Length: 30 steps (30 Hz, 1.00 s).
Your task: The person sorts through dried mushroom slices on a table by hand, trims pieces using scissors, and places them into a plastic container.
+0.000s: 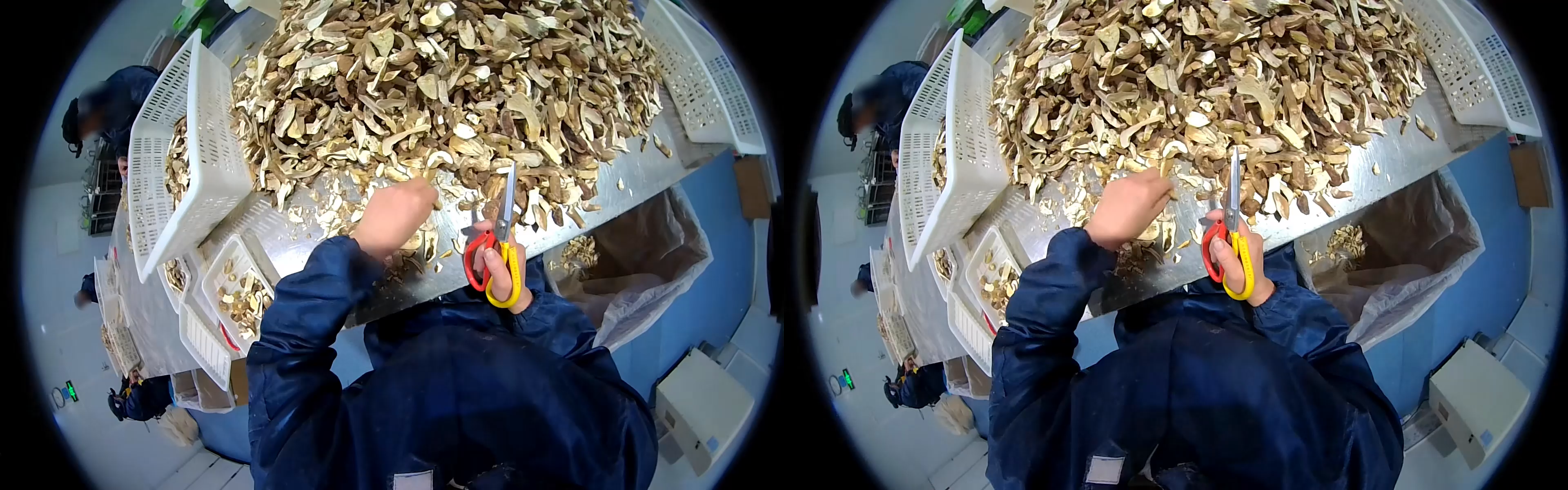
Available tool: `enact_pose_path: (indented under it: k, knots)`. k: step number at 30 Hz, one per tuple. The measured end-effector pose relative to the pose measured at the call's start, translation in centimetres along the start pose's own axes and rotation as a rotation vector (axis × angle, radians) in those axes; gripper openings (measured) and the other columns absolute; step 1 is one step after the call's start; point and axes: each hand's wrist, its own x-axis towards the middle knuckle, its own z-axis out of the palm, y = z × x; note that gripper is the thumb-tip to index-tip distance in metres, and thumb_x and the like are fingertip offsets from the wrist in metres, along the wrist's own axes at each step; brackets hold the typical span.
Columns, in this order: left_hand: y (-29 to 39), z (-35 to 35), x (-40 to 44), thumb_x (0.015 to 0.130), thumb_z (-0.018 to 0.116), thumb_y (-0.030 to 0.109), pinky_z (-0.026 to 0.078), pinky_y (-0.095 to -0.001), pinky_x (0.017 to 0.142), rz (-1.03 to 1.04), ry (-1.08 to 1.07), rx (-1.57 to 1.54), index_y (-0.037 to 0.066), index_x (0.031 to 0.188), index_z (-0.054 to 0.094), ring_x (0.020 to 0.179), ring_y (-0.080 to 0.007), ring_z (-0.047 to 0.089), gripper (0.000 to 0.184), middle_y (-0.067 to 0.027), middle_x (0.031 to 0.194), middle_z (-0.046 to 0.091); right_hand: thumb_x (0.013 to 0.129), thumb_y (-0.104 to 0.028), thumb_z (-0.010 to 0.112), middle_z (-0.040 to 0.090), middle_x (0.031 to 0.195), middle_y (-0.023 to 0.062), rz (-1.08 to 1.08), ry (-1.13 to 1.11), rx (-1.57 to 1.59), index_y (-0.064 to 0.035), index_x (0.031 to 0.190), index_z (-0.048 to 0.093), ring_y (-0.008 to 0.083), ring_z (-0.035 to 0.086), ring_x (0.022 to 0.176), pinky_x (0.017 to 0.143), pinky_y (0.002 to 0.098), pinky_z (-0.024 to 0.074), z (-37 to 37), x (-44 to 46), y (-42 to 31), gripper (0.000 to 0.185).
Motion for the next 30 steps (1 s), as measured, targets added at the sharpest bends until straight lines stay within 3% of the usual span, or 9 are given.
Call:
enact_pose_path:
  k: [1,4,7,11,15,19,24,27,30]
  knots:
    - [-0.4,0.0,-0.1,0.087,0.059,0.011,0.045,-0.0321,0.054,0.027,0.069,-0.065,0.008,0.097,0.061,0.067,-0.0227,0.061,0.011,-0.0066,0.08,0.062,0.091,-0.022,0.054,0.055,0.069,0.0007,0.001,0.002,-0.001,0.0037,0.12,0.05,0.0069,0.05,0.057,0.053,0.0216,0.0405,0.0,0.0,0.0,0.039]
    - [-1.1,-1.4,-0.5,0.089,0.061,0.016,0.042,-0.0233,0.054,-0.608,-0.182,-1.056,0.004,0.094,0.061,0.064,-0.0106,0.057,0.013,-0.0001,0.076,0.058,0.091,-0.023,0.054,0.055,0.068,0.0007,-0.01,0.003,0.004,0.0037,0.12,0.05,0.007,0.05,0.057,0.053,0.0217,0.0405,0.1,0.1,-0.1,0.04]
    - [-1.2,-1.8,-1.7,0.091,0.061,0.018,0.035,-0.0166,0.053,-0.766,-0.152,-1.46,0.006,0.093,0.061,0.064,-0.0027,0.049,0.012,0.0041,0.075,0.054,0.091,-0.024,0.054,0.055,0.067,0.0006,0.001,-0.004,-0.009,0.0041,0.12,0.05,0.0071,0.05,0.057,0.053,0.0219,0.0407,0.0,0.1,-0.1,0.041]
    - [-2.8,-1.4,-3.3,0.091,0.058,0.017,0.031,-0.0152,0.048,-0.658,-0.075,-1.78,0.007,0.096,0.058,0.064,-0.0035,0.049,0.011,0.0014,0.078,0.055,0.09,-0.024,0.054,0.055,0.067,0.0007,-0.002,-0.003,-0.022,0.0054,0.12,0.05,0.0071,0.05,0.057,0.054,0.0222,0.041,0.0,0.2,-0.2,0.041]
    - [-4.6,-2.9,-6.4,0.089,0.056,0.015,0.04,-0.0156,0.044,-0.394,0.063,-2.185,0.001,0.11,0.049,0.074,-0.0105,0.047,0.026,-0.0084,0.095,0.05,0.09,-0.023,0.054,0.054,0.066,0.0003,0.003,0.019,0.005,0.0062,0.12,0.05,0.0071,0.049,0.056,0.054,0.0221,0.0405,0.2,0.1,0.1,0.042]
    - [-7.1,-4.4,-8.8,0.09,0.056,0.014,0.033,-0.0158,0.04,-0.338,0.26,-2.142,0.007,0.105,0.052,0.078,-0.0117,0.053,0.017,-0.0096,0.103,0.055,0.091,-0.023,0.053,0.054,0.066,0.0009,-0.001,-0.007,-0.005,0.0061,0.12,0.05,0.0071,0.049,0.056,0.053,0.0221,0.04,0.2,0.2,-0.2,0.041]
    - [-6.0,-4.0,-7.4,0.086,0.065,0.017,0.036,-0.0158,0.045,-0.802,0.187,-0.982,0.004,0.086,0.064,0.052,-0.0038,0.051,0.012,0.001,0.064,0.06,0.092,-0.025,0.052,0.054,0.065,0.0014,-0.011,0.005,-0.009,0.0053,0.12,0.05,0.0076,0.049,0.056,0.054,0.022,0.0395,0.3,0.3,0.0,0.041]
    - [-4.0,-3.0,-5.6,0.081,0.066,0.018,0.05,-0.0321,0.06,-0.48,0.203,-0.322,-0.003,0.095,0.066,0.064,-0.0228,0.065,0.025,-0.015,0.076,0.067,0.092,-0.026,0.052,0.054,0.064,0.0017,-0.013,0.004,-0.023,0.0051,0.12,0.05,0.0078,0.049,0.056,0.054,0.0222,0.0392,0.2,0.2,0.1,0.042]
    - [-2.9,-1.4,-4.1,0.078,0.068,0.018,0.049,-0.0386,0.067,-0.487,0.22,-0.088,0.0,0.093,0.065,0.073,-0.0328,0.063,0.023,-0.0178,0.083,0.066,0.092,-0.026,0.052,0.054,0.064,0.0018,-0.012,0.008,-0.025,0.005,0.12,0.05,0.0081,0.049,0.056,0.054,0.0224,0.0392,0.2,0.2,0.1,0.042]
